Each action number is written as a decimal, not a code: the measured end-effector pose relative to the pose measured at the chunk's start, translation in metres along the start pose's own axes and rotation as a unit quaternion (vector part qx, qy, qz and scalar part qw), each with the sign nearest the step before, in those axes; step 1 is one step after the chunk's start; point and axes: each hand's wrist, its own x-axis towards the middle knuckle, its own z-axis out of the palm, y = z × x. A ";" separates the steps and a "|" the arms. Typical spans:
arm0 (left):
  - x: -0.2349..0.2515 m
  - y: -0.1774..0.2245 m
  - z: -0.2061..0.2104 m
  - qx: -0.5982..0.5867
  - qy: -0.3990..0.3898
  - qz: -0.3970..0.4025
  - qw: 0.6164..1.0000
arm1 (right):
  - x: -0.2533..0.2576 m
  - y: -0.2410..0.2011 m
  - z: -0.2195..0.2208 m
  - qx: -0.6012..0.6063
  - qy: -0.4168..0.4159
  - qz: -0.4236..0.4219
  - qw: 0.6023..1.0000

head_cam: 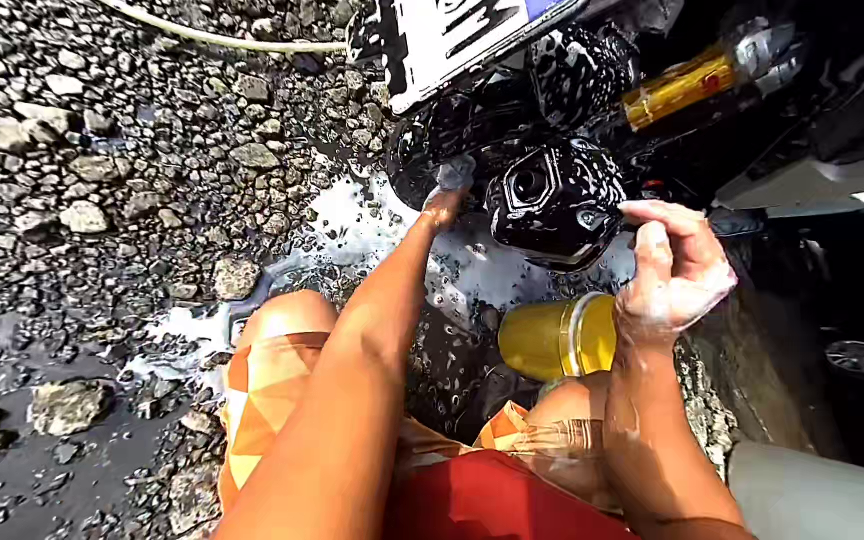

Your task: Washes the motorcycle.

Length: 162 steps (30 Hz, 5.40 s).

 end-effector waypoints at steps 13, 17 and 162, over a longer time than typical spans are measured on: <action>0.004 -0.014 0.015 -0.115 0.128 0.029 0.985 | -0.012 0.070 0.054 0.136 0.051 0.087 0.986; -0.013 -0.035 0.027 -0.343 0.265 -0.104 0.895 | -0.010 0.070 0.054 0.150 0.048 0.082 0.984; -0.068 -0.015 0.089 0.039 0.188 0.066 0.979 | -0.017 0.063 0.061 0.105 0.072 0.057 0.990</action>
